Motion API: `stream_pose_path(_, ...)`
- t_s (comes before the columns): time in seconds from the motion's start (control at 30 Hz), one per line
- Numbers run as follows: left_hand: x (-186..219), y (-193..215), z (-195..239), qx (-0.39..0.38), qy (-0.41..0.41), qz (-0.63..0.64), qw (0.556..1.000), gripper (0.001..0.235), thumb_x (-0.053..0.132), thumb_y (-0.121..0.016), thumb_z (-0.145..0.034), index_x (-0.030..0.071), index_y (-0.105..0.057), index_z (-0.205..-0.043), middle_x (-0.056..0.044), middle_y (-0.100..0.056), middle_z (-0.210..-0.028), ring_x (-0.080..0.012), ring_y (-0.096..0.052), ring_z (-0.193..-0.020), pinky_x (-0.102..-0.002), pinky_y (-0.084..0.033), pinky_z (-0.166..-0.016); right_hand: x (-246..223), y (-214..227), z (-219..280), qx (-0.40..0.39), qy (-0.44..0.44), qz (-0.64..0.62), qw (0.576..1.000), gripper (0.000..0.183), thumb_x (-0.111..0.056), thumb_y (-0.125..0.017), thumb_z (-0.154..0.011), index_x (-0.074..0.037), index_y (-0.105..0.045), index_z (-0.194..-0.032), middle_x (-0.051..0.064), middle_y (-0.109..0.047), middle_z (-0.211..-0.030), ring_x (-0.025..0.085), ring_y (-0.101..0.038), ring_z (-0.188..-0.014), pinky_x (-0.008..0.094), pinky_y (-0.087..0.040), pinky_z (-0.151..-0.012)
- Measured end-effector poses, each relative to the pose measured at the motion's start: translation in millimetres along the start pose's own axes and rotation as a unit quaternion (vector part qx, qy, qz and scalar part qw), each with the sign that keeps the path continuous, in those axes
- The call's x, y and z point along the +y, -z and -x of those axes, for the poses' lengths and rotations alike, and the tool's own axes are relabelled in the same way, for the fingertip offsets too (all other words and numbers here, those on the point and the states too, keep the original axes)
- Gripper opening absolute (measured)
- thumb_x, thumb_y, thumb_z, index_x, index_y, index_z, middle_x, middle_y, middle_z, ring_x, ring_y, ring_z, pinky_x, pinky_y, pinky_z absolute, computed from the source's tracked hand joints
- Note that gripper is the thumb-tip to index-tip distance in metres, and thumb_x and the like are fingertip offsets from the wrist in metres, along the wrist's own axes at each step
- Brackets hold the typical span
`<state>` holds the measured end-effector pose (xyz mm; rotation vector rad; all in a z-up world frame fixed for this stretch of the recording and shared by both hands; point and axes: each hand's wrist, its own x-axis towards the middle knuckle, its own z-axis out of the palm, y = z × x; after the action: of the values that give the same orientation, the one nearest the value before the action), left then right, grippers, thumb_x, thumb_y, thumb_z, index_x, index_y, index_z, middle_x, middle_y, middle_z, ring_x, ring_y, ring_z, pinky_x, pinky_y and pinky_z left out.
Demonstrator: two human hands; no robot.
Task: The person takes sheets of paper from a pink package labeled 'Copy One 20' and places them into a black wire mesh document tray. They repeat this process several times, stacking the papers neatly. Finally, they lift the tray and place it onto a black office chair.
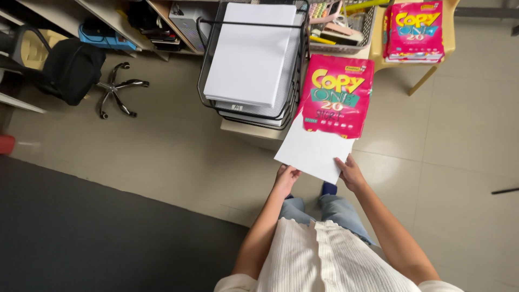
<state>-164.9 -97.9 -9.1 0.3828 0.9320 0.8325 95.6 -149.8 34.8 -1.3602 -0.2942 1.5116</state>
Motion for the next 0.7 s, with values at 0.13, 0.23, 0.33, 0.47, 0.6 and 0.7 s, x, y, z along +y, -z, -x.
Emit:
stream_pose_path(0.13, 27, -6, 19, -0.021, 0.050, 0.016, 0.998, 0.024, 0.009, -0.059, -0.089, 0.010, -0.057, -0.113, -0.007, -0.067, -0.107, -0.0230, -0.064, -0.103, -0.042, -0.054, -0.094, 16, -20, 18, 0.004, 0.051, -0.058, 0.997, 0.039, -0.012, -0.058, -0.101, -0.004, -0.047, -0.138, 0.008, -0.068, -0.120, 0.018, -0.070, -0.104, 0.034, -0.062, -0.083)
stream_pose_path(0.23, 30, -5, 24, -0.053, 0.098, 0.095, 0.989, 0.036, 0.017, -0.060, -0.088, 0.005, -0.055, -0.121, -0.009, -0.063, -0.118, -0.0267, -0.060, -0.114, -0.051, -0.053, -0.103, 33, -24, 30, 0.032, 0.047, -0.043, 0.997, 0.038, -0.012, -0.059, -0.103, -0.002, -0.048, -0.138, 0.012, -0.068, -0.119, 0.021, -0.069, -0.101, 0.037, -0.059, -0.079)
stream_pose_path(0.33, 27, -5, 25, -0.063, 0.124, 0.118, 0.983, 0.051, 0.030, -0.063, -0.093, 0.003, -0.055, -0.136, -0.011, -0.062, -0.133, -0.0256, -0.056, -0.123, -0.044, -0.046, -0.104, 40, -33, 50, 0.022, 0.057, -0.049, 0.997, 0.040, -0.012, -0.059, -0.104, -0.001, -0.049, -0.141, 0.012, -0.067, -0.122, 0.020, -0.067, -0.105, 0.035, -0.057, -0.082)
stream_pose_path(0.47, 14, 9, 18, 0.006, 0.064, 0.173, 0.983, 0.052, 0.026, -0.062, -0.098, 0.001, -0.051, -0.142, -0.012, -0.060, -0.140, -0.0287, -0.056, -0.130, -0.044, -0.044, -0.110, 38, -46, 76, 0.007, -0.012, -0.049, 0.999, 0.042, -0.015, -0.059, -0.100, -0.005, -0.049, -0.140, 0.010, -0.066, -0.126, 0.019, -0.067, -0.111, 0.034, -0.058, -0.094)
stream_pose_path(0.6, -5, 41, 0, -0.002, 0.055, 0.199, 0.978, 0.049, 0.020, -0.059, -0.101, -0.001, -0.049, -0.144, -0.015, -0.058, -0.144, -0.0301, -0.055, -0.134, -0.043, -0.045, -0.112, 46, -41, 77, 0.003, -0.040, -0.025, 0.999, 0.045, -0.027, -0.058, -0.102, -0.008, -0.052, -0.142, 0.008, -0.064, -0.130, 0.017, -0.064, -0.114, 0.035, -0.053, -0.098)
stream_pose_path(0.7, 2, 38, 3, -0.004, 0.038, 0.175, 0.984, 0.049, 0.017, -0.057, -0.102, -0.004, -0.047, -0.145, -0.016, -0.057, -0.145, -0.0304, -0.055, -0.134, -0.043, -0.046, -0.113, 54, -25, 53, 0.036, -0.038, -0.064, 0.997, 0.046, -0.035, -0.057, -0.105, -0.005, -0.052, -0.140, 0.009, -0.063, -0.129, 0.020, -0.064, -0.112, 0.037, -0.054, -0.094)
